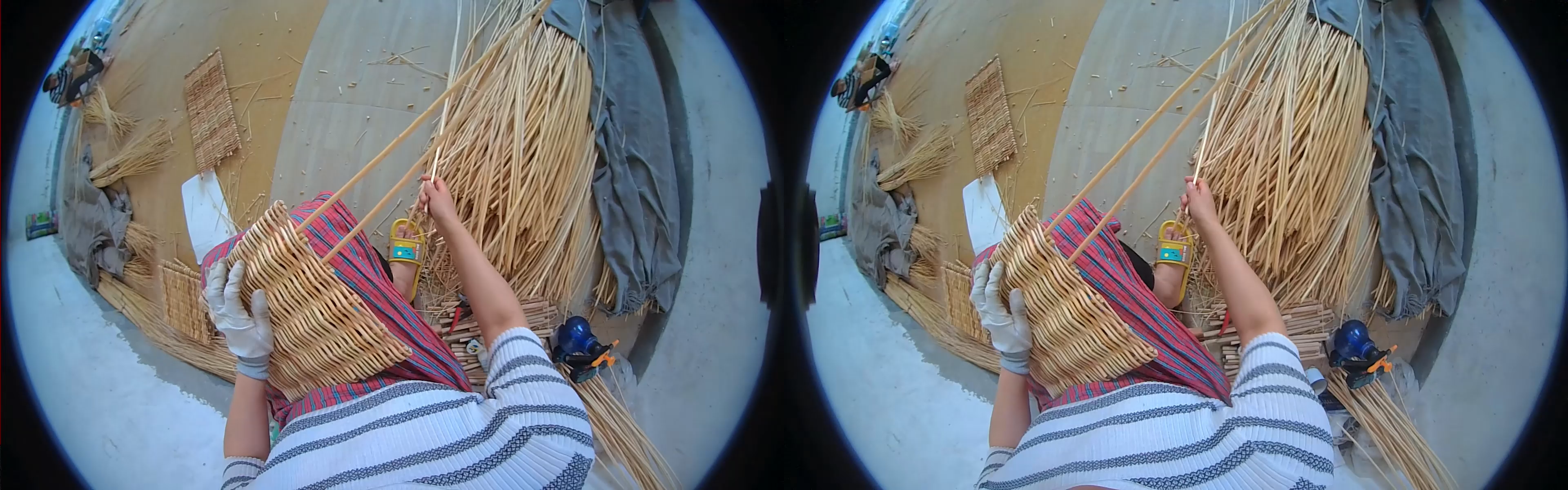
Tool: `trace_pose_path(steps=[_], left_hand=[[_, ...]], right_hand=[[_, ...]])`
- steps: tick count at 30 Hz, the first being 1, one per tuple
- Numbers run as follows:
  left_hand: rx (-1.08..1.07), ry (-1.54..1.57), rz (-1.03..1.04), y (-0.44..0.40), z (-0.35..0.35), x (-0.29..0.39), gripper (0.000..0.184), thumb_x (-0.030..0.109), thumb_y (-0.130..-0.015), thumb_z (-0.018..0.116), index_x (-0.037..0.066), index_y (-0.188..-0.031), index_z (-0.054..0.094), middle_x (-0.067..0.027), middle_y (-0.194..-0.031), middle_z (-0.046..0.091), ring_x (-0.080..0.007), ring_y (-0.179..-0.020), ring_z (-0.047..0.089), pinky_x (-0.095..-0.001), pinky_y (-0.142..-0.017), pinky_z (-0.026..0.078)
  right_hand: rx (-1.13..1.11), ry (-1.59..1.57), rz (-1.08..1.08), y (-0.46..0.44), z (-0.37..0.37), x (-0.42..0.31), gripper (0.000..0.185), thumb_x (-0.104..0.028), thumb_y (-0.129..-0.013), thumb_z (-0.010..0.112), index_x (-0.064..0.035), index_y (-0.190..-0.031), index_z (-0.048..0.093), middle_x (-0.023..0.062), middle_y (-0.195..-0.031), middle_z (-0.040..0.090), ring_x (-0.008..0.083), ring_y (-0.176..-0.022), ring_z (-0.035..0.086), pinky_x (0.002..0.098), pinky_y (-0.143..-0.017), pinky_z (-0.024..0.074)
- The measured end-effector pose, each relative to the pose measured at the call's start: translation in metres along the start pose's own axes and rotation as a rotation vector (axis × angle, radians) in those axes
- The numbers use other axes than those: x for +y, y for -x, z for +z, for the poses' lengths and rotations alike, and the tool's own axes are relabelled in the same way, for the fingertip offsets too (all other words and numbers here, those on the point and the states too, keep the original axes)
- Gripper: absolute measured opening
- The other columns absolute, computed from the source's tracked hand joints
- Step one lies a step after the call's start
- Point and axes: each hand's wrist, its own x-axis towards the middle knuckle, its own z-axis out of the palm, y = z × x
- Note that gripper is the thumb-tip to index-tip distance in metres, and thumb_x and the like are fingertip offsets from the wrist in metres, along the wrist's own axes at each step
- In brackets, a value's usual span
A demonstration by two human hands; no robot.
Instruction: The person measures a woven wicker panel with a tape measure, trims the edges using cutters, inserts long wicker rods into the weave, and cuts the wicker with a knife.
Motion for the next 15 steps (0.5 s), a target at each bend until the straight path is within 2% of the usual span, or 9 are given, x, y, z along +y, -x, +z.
trace_pose_path(steps=[2, 3, 5, 9, 11, 12, 13, 15], left_hand=[[-0.001, 0.003, 0.005, -0.002, -0.003, 0.003, 0.05, 0.031, -0.1, 0.06, 0.006, -0.143, 0.057, -0.0222, -0.15, 0.049, -0.0422, -0.142, 0.042, -0.0536, -0.12, 0.027], [0.007, 0.007, 0.01, -0.002, -0.003, 0.001, 0.05, 0.031, -0.1, 0.06, 0.006, -0.143, 0.057, -0.0222, -0.15, 0.049, -0.0422, -0.142, 0.042, -0.0536, -0.12, 0.027], [0.016, 0.001, 0.033, -0.003, 0.0, 0.0, 0.05, 0.03, -0.1, 0.061, 0.006, -0.143, 0.057, -0.0222, -0.149, 0.049, -0.0416, -0.141, 0.043, -0.0525, -0.119, 0.029], [0.031, 0.016, 0.057, -0.008, 0.0, 0.002, 0.048, 0.027, -0.099, 0.063, 0.008, -0.142, 0.058, -0.0227, -0.149, 0.05, -0.0407, -0.14, 0.044, -0.0513, -0.119, 0.031], [0.023, 0.021, 0.061, -0.007, -0.003, 0.007, 0.047, 0.026, -0.098, 0.064, 0.008, -0.142, 0.059, -0.0228, -0.147, 0.051, -0.0401, -0.139, 0.045, -0.0502, -0.118, 0.031], [0.035, 0.013, 0.076, -0.008, -0.003, 0.008, 0.047, 0.025, -0.098, 0.064, 0.007, -0.141, 0.06, -0.0226, -0.147, 0.051, -0.0398, -0.138, 0.046, -0.0497, -0.118, 0.032], [0.053, -0.002, 0.086, -0.009, -0.005, 0.008, 0.046, 0.025, -0.098, 0.064, 0.007, -0.14, 0.06, -0.0224, -0.147, 0.052, -0.0395, -0.138, 0.047, -0.0491, -0.117, 0.033], [0.066, -0.011, 0.092, -0.009, -0.007, 0.008, 0.045, 0.024, -0.097, 0.065, 0.007, -0.139, 0.061, -0.0217, -0.145, 0.053, -0.0392, -0.137, 0.047, -0.049, -0.116, 0.034]], right_hand=[[-0.221, -0.414, 0.258, 0.064, -0.021, -0.055, 0.024, -0.022, -0.112, 0.042, -0.0106, -0.129, 0.053, -0.005, -0.064, 0.036, 0.0066, -0.048, 0.032, 0.0207, -0.043, 0.0289], [-0.221, -0.414, 0.248, 0.088, -0.028, -0.067, 0.024, -0.022, -0.112, 0.042, -0.0106, -0.129, 0.053, -0.005, -0.064, 0.036, 0.0066, -0.048, 0.032, 0.0207, -0.043, 0.0289], [-0.17, -0.444, 0.277, 0.128, -0.042, -0.084, 0.029, -0.026, -0.113, 0.04, -0.0136, -0.137, 0.051, -0.0065, -0.065, 0.027, 0.005, -0.049, 0.023, 0.0187, -0.042, 0.0216], [-0.219, -0.611, 0.161, 0.18, -0.044, -0.098, 0.03, -0.028, -0.113, 0.041, -0.0126, -0.136, 0.051, -0.0066, -0.065, 0.029, 0.0038, -0.05, 0.026, 0.0191, -0.041, 0.0188], [-0.335, -0.9, 0.131, 0.188, -0.045, -0.099, 0.032, -0.03, -0.113, 0.041, -0.0106, -0.135, 0.052, -0.0067, -0.065, 0.028, 0.0041, -0.049, 0.024, 0.02, -0.042, 0.0194], [-0.501, -0.89, 0.031, 0.192, -0.044, -0.107, 0.03, -0.028, -0.112, 0.044, -0.0086, -0.132, 0.054, -0.0051, -0.068, 0.037, 0.0066, -0.054, 0.036, 0.0213, -0.049, 0.0343], [-0.502, -0.892, 0.04, 0.199, -0.041, -0.114, 0.03, -0.028, -0.112, 0.044, -0.0086, -0.132, 0.054, -0.0051, -0.068, 0.037, 0.0066, -0.054, 0.036, 0.0213, -0.049, 0.0343], [-0.397, -0.77, -0.029, 0.217, -0.02, -0.145, 0.027, -0.026, -0.111, 0.047, -0.0082, -0.13, 0.055, -0.002, -0.078, 0.049, 0.0112, -0.067, 0.049, 0.0266, -0.068, 0.047]])
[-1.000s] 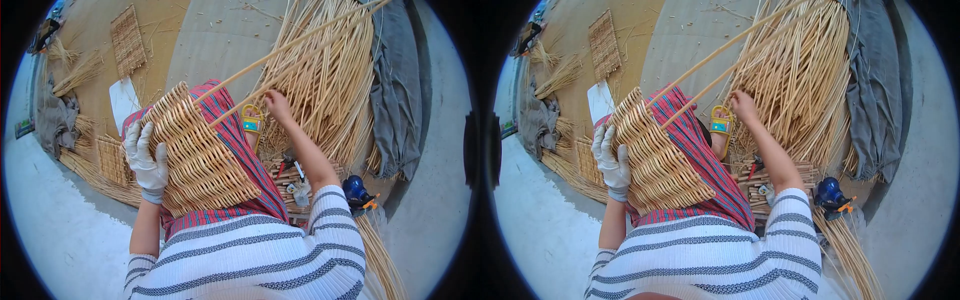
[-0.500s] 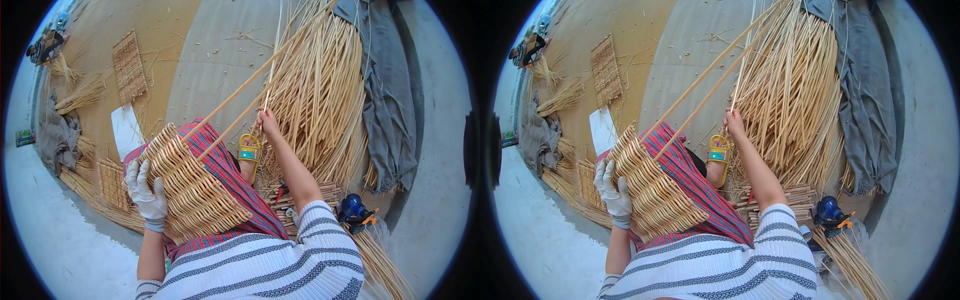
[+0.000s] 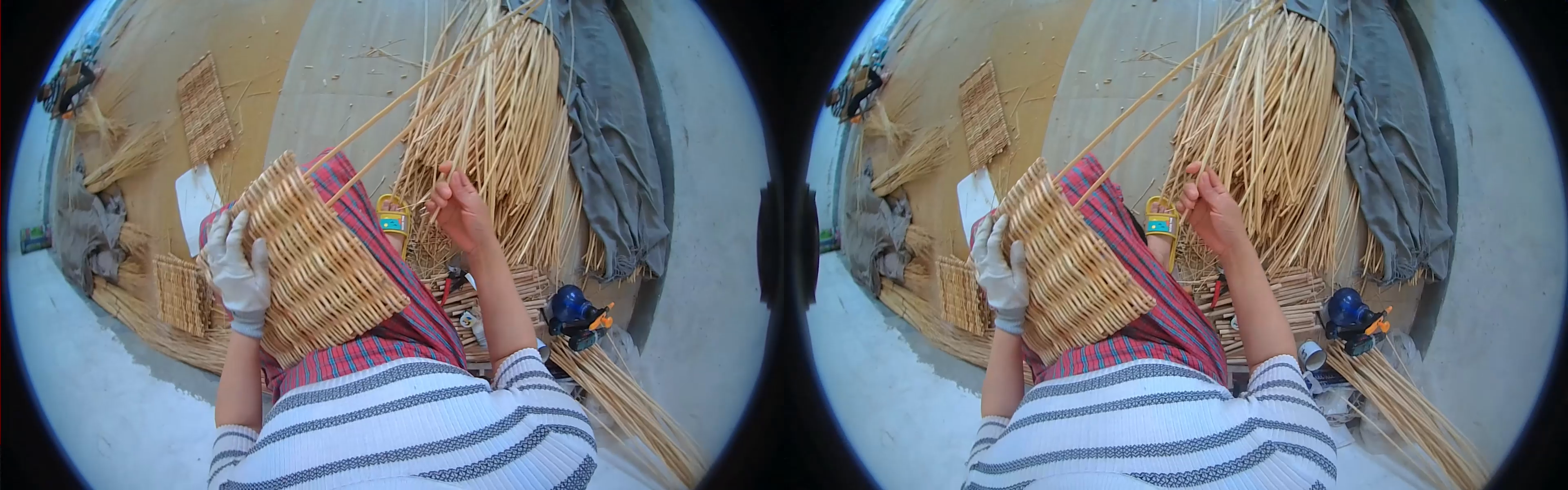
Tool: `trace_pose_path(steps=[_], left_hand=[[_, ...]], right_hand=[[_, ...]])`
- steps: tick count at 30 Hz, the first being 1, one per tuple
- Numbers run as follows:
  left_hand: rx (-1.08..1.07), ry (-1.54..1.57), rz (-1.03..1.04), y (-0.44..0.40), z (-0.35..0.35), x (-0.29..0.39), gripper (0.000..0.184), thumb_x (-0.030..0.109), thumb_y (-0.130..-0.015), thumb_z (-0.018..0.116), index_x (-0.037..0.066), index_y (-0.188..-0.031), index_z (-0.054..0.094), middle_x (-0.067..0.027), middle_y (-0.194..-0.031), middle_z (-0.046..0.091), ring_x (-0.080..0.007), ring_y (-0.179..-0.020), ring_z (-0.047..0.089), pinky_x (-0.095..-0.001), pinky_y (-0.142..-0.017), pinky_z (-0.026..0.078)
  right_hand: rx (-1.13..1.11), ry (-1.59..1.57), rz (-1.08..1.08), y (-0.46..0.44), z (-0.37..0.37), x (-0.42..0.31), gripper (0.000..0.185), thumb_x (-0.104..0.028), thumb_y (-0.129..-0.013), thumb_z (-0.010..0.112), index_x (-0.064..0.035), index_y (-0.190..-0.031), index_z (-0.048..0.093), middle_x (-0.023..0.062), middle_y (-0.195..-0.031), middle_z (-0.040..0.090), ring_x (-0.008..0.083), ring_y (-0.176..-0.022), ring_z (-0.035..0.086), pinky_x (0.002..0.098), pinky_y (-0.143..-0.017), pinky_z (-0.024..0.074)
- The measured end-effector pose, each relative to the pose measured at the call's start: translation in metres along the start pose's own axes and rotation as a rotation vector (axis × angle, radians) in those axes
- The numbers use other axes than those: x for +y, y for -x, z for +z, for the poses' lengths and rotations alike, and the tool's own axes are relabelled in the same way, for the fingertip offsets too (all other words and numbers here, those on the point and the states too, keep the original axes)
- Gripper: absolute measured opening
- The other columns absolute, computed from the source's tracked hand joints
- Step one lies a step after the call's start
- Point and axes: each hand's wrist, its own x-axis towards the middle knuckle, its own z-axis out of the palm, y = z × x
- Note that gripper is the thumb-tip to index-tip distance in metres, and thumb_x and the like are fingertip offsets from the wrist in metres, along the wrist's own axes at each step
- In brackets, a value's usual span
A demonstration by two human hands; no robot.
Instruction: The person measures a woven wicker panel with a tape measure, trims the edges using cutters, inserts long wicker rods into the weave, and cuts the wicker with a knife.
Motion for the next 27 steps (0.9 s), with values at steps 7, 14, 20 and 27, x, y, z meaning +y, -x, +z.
trace_pose_path(steps=[7, 14, 20, 27], left_hand=[[0.033, 0.03, -0.006, 0.003, 0.001, -0.002, 0.044, 0.026, -0.098, 0.065, 0.01, -0.139, 0.062, -0.0202, -0.145, 0.055, -0.0372, -0.136, 0.05, -0.0471, -0.116, 0.034], [0.032, 0.07, -0.001, 0.003, 0.002, -0.005, 0.046, 0.028, -0.096, 0.067, 0.011, -0.138, 0.063, -0.0199, -0.145, 0.054, -0.0381, -0.137, 0.048, -0.0473, -0.116, 0.034], [-0.049, 0.24, 0.155, -0.007, -0.033, 0.057, 0.06, 0.032, -0.096, 0.07, 0.005, -0.147, 0.052, -0.0192, -0.152, 0.045, -0.0363, -0.142, 0.041, -0.0482, -0.12, 0.032], [-0.57, 1.586, -0.028, -0.013, -0.052, 0.104, 0.056, 0.036, -0.103, 0.061, 0.003, -0.145, 0.044, -0.0104, -0.097, 0.066, -0.0346, -0.108, 0.07, -0.0551, -0.1, 0.052]], right_hand=[[-0.389, 0.336, -0.225, 0.028, 0.053, -0.007, 0.026, -0.017, -0.108, 0.055, -0.0075, -0.131, 0.052, 0.0083, -0.098, 0.068, 0.0208, -0.096, 0.07, 0.0373, -0.087, 0.0575], [-0.24, 0.523, -0.235, 0.029, 0.076, 0.005, 0.016, -0.016, -0.106, 0.059, -0.0074, -0.113, 0.048, 0.0122, -0.094, 0.071, 0.0255, -0.091, 0.074, 0.0349, -0.073, 0.0634], [-0.523, 0.943, -0.03, 0.077, 0.104, -0.004, 0.024, -0.005, -0.102, 0.055, -0.0085, -0.126, 0.056, 0.004, -0.082, 0.06, 0.0132, -0.086, 0.069, 0.0297, -0.074, 0.0541], [-0.552, 1.058, -0.058, 0.122, 0.042, 0.009, 0.022, -0.015, -0.105, 0.054, -0.004, -0.105, 0.072, 0.0036, -0.088, 0.072, 0.0149, -0.081, 0.067, 0.0292, -0.078, 0.0522]])
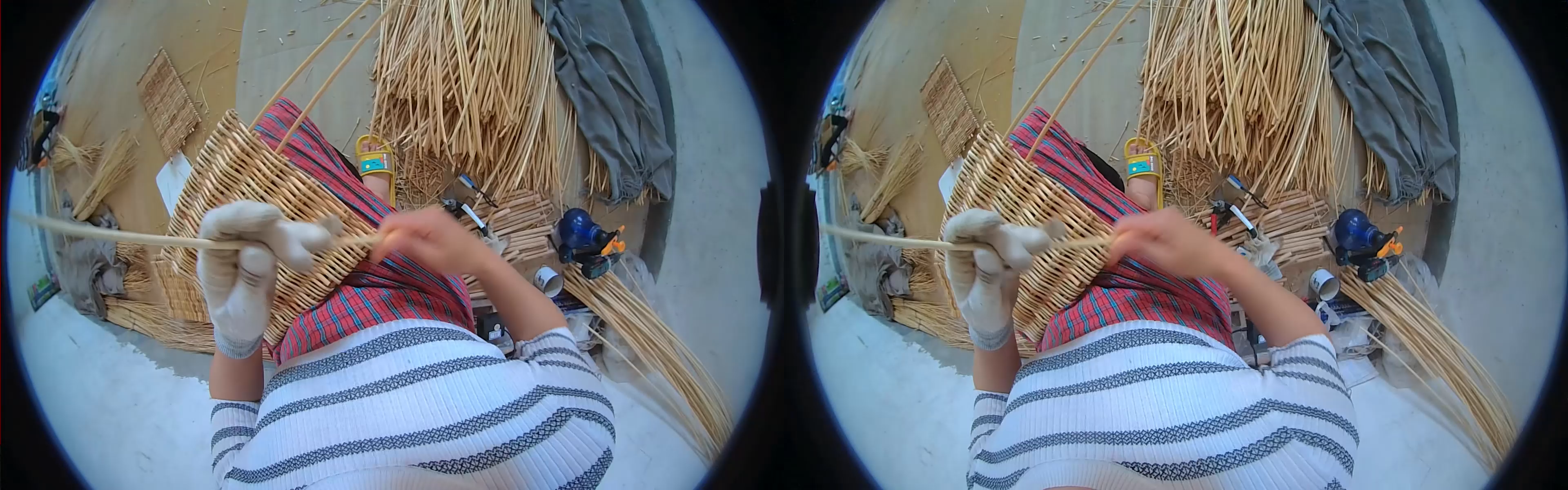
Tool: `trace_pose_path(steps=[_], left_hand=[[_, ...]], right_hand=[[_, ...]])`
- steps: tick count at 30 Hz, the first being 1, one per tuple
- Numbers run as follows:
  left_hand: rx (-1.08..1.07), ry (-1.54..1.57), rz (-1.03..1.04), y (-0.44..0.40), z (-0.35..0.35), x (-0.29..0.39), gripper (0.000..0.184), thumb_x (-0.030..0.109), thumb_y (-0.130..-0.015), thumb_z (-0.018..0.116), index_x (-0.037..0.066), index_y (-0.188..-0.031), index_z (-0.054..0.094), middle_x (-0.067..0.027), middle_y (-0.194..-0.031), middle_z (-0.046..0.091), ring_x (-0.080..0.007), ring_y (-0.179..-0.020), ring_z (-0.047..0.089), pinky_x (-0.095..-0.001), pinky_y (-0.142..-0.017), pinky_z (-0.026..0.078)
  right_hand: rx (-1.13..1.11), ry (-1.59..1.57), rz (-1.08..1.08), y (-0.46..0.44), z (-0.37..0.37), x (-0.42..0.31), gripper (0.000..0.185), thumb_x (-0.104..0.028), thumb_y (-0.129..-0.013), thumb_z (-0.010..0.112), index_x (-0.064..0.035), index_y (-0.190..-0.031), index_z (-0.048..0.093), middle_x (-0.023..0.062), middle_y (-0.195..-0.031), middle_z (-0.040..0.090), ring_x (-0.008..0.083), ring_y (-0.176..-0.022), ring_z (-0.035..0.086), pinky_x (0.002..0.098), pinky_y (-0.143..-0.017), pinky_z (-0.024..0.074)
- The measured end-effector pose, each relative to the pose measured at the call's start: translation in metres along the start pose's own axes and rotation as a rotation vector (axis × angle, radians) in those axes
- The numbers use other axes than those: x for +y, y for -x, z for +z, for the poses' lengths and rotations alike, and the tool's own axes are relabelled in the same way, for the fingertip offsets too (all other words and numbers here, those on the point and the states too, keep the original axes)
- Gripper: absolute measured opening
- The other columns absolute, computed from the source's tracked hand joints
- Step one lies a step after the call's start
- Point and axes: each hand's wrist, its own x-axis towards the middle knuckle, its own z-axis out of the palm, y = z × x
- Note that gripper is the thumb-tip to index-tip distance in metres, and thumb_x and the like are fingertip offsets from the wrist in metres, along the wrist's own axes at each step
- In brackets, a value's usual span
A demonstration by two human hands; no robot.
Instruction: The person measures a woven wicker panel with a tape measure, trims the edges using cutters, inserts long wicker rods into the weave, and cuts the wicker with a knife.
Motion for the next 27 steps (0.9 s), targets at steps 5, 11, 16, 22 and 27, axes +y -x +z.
trace_pose_path(steps=[5, 11, 16, 22, 27], left_hand=[[0.224, 0.192, 0.069, -0.005, -0.025, -0.002, 0.034, 0.024, -0.107, 0.053, 0.003, -0.134, 0.051, -0.0086, -0.097, 0.067, -0.0353, -0.108, 0.072, -0.059, -0.1, 0.055], [0.27, 0.205, 0.075, -0.009, -0.011, -0.021, 0.031, 0.02, -0.108, 0.05, 0.003, -0.134, 0.052, -0.0098, -0.101, 0.068, -0.0333, -0.109, 0.072, -0.0578, -0.101, 0.056], [0.27, 0.235, 0.031, -0.009, -0.009, -0.036, 0.029, 0.018, -0.109, 0.047, 0.001, -0.132, 0.052, -0.014, -0.107, 0.072, -0.0336, -0.11, 0.071, -0.0567, -0.097, 0.06], [0.294, 0.27, -0.008, -0.03, 0.0, -0.044, 0.026, 0.019, -0.107, 0.053, 0.001, -0.126, 0.055, -0.0132, -0.099, 0.073, -0.0347, -0.102, 0.074, -0.0511, -0.091, 0.063], [0.236, 0.28, -0.065, -0.039, 0.011, -0.053, 0.028, 0.02, -0.107, 0.052, 0.0, -0.128, 0.054, -0.0148, -0.102, 0.074, -0.0342, -0.105, 0.073, -0.0523, -0.094, 0.063]], right_hand=[[0.617, 0.51, 0.745, 0.078, -0.038, 0.198, 0.038, -0.041, -0.099, 0.064, -0.0047, -0.11, 0.071, 0.0088, -0.102, 0.074, 0.0239, -0.095, 0.071, 0.0385, -0.085, 0.0539], [0.29, 1.205, 1.431, 0.094, 0.014, 0.306, 0.115, -0.065, -0.08, 0.075, -0.0082, -0.163, 0.02, 0.026, -0.157, 0.037, 0.0439, -0.144, 0.036, 0.0685, -0.111, 0.0311], [0.362, 1.219, 1.493, 0.102, 0.012, 0.348, 0.115, -0.057, -0.084, 0.074, -0.0149, -0.166, 0.007, 0.0296, -0.158, 0.032, 0.0467, -0.146, 0.032, 0.0772, -0.111, 0.0204], [0.393, 0.624, 1.244, 0.132, -0.027, 0.285, 0.103, -0.042, -0.077, 0.076, -0.012, -0.162, 0.025, 0.0308, -0.136, 0.056, 0.0449, -0.124, 0.059, 0.0525, -0.105, 0.0464], [0.485, 0.447, 0.607, 0.11, -0.036, 0.11, 0.067, -0.026, -0.08, 0.073, -0.0069, -0.14, 0.05, 0.0193, -0.114, 0.067, 0.0381, -0.112, 0.063, 0.0498, -0.089, 0.0514]])
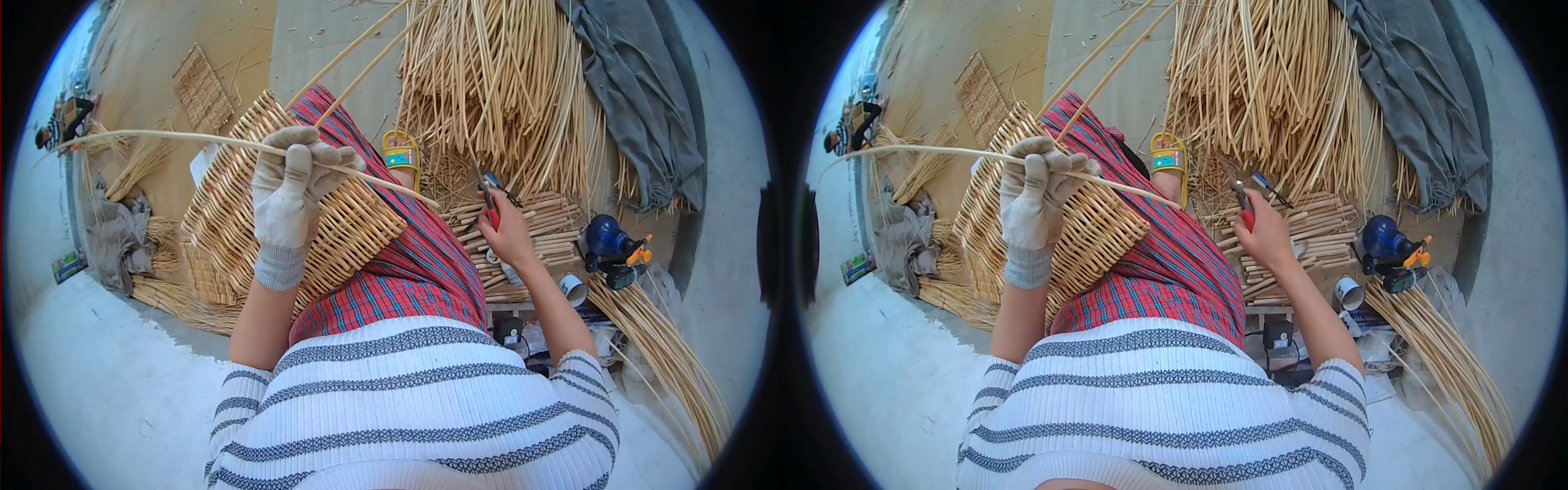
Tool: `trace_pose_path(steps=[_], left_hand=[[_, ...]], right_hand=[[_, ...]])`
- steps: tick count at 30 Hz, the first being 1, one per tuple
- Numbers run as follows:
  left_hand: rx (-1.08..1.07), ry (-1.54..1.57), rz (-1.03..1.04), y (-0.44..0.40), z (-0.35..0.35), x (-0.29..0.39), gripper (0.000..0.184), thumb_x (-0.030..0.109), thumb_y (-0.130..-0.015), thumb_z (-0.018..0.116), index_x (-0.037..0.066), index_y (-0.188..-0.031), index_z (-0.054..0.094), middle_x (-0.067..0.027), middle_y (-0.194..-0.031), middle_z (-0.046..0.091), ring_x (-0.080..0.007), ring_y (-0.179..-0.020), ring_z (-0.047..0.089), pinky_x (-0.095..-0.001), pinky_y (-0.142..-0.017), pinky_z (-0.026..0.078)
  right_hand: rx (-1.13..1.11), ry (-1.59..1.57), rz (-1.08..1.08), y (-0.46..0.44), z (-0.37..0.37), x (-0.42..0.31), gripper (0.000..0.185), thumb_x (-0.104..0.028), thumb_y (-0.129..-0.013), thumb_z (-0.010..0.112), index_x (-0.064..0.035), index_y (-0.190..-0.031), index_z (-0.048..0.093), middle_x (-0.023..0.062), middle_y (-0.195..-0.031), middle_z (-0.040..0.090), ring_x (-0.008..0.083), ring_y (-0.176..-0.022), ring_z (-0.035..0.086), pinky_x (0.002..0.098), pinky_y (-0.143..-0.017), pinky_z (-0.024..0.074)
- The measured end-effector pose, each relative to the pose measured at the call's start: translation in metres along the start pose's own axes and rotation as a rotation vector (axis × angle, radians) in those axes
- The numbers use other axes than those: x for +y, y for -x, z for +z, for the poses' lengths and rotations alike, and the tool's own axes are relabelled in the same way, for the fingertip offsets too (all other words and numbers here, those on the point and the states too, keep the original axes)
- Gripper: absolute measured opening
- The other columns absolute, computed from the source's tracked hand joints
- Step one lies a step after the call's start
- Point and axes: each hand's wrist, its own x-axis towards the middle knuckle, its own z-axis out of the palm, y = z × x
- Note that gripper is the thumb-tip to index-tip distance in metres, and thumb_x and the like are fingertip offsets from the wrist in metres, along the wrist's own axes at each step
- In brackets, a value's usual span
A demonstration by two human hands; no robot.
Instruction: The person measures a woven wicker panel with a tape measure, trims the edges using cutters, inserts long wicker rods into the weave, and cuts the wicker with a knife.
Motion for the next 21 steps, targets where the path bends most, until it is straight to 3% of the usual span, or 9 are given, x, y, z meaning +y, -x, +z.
trace_pose_path(steps=[1, 3, 7, 10, 15, 16, 19, 20, 21], left_hand=[[0.022, -0.015, -0.014, -0.001, 0.005, -0.001, 0.028, 0.02, -0.107, 0.054, 0.0, -0.126, 0.054, -0.0156, -0.1, 0.074, -0.033, -0.102, 0.074, -0.0491, -0.091, 0.064], [0.015, -0.012, -0.033, -0.002, 0.011, -0.004, 0.027, 0.02, -0.106, 0.057, 0.0, -0.124, 0.055, -0.0171, -0.098, 0.075, -0.0318, -0.099, 0.075, -0.0443, -0.088, 0.064], [-0.017, -0.073, -0.007, -0.004, 0.017, -0.004, 0.025, 0.019, -0.106, 0.058, 0.001, -0.122, 0.055, -0.0173, -0.1, 0.075, -0.0313, -0.1, 0.075, -0.0427, -0.089, 0.064], [0.026, -0.141, 0.015, 0.0, 0.024, 0.003, 0.026, 0.019, -0.105, 0.059, 0.0, -0.122, 0.055, -0.0177, -0.101, 0.075, -0.0317, -0.099, 0.075, -0.0428, -0.089, 0.064], [-0.004, -0.148, 0.072, 0.002, 0.03, -0.009, 0.024, 0.016, -0.104, 0.06, -0.001, -0.121, 0.056, -0.0193, -0.101, 0.075, -0.0331, -0.098, 0.075, -0.0435, -0.085, 0.066], [-0.01, -0.144, 0.07, 0.0, 0.032, -0.009, 0.024, 0.016, -0.104, 0.06, -0.001, -0.121, 0.056, -0.0193, -0.101, 0.075, -0.0331, -0.098, 0.075, -0.0435, -0.085, 0.066], [0.083, -0.106, 0.162, -0.003, 0.036, -0.003, 0.023, 0.016, -0.103, 0.062, -0.001, -0.119, 0.059, -0.0206, -0.1, 0.075, -0.0331, -0.094, 0.076, -0.0435, -0.083, 0.067], [0.086, -0.104, 0.164, -0.002, 0.036, -0.001, 0.023, 0.016, -0.103, 0.062, -0.001, -0.119, 0.059, -0.0206, -0.1, 0.075, -0.0331, -0.094, 0.076, -0.0435, -0.083, 0.067], [0.047, -0.139, 0.164, -0.001, 0.035, 0.0, 0.024, 0.016, -0.103, 0.063, -0.001, -0.119, 0.059, -0.0198, -0.098, 0.075, -0.0332, -0.094, 0.076, -0.0444, -0.084, 0.066]], right_hand=[[0.006, 0.001, 0.002, 0.004, -0.009, -0.026, 0.067, -0.026, -0.08, 0.073, -0.0069, -0.14, 0.05, 0.0193, -0.114, 0.067, 0.0381, -0.112, 0.063, 0.0498, -0.089, 0.0514], [0.299, 0.229, -0.458, 0.01, -0.019, -0.068, 0.063, -0.018, -0.077, 0.077, -0.008, -0.134, 0.053, 0.0172, -0.112, 0.063, 0.038, -0.105, 0.062, 0.0491, -0.095, 0.0482], [0.352, 0.394, -0.526, 0.014, -0.019, -0.1, 0.076, -0.018, -0.065, 0.082, -0.0116, -0.136, 0.054, 0.0115, -0.124, 0.059, 0.0338, -0.12, 0.054, 0.0488, -0.105, 0.0402], [0.368, 0.372, -0.51, 0.011, -0.01, -0.089, 0.079, -0.017, -0.064, 0.081, -0.0125, -0.138, 0.053, 0.0124, -0.123, 0.06, 0.0342, -0.118, 0.055, 0.048, -0.105, 0.0405], [0.41, 0.383, -0.55, 0.008, 0.005, -0.065, 0.052, -0.023, -0.07, 0.08, -0.0113, -0.116, 0.061, 0.0104, -0.096, 0.063, 0.0356, -0.1, 0.061, 0.0504, -0.086, 0.0481], [0.415, 0.386, -0.545, 0.005, 0.011, -0.052, 0.052, -0.023, -0.07, 0.08, -0.0113, -0.116, 0.061, 0.0104, -0.096, 0.063, 0.0356, -0.1, 0.061, 0.0504, -0.086, 0.0481], [0.315, 0.212, -0.158, -0.006, 0.037, 0.007, 0.053, -0.034, -0.075, 0.082, -0.014, -0.119, 0.06, 0.0164, -0.091, 0.065, 0.0425, -0.094, 0.065, 0.0566, -0.077, 0.0497], [0.313, 0.214, -0.161, -0.01, 0.052, 0.03, 0.053, -0.034, -0.075, 0.082, -0.014, -0.119, 0.06, 0.0164, -0.091, 0.065, 0.0425, -0.094, 0.065, 0.0566, -0.077, 0.0497], [0.285, 0.301, 0.065, -0.014, 0.069, 0.055, 0.056, -0.037, -0.076, 0.081, -0.0146, -0.122, 0.06, 0.0167, -0.098, 0.066, 0.0399, -0.102, 0.063, 0.055, -0.086, 0.0471]])
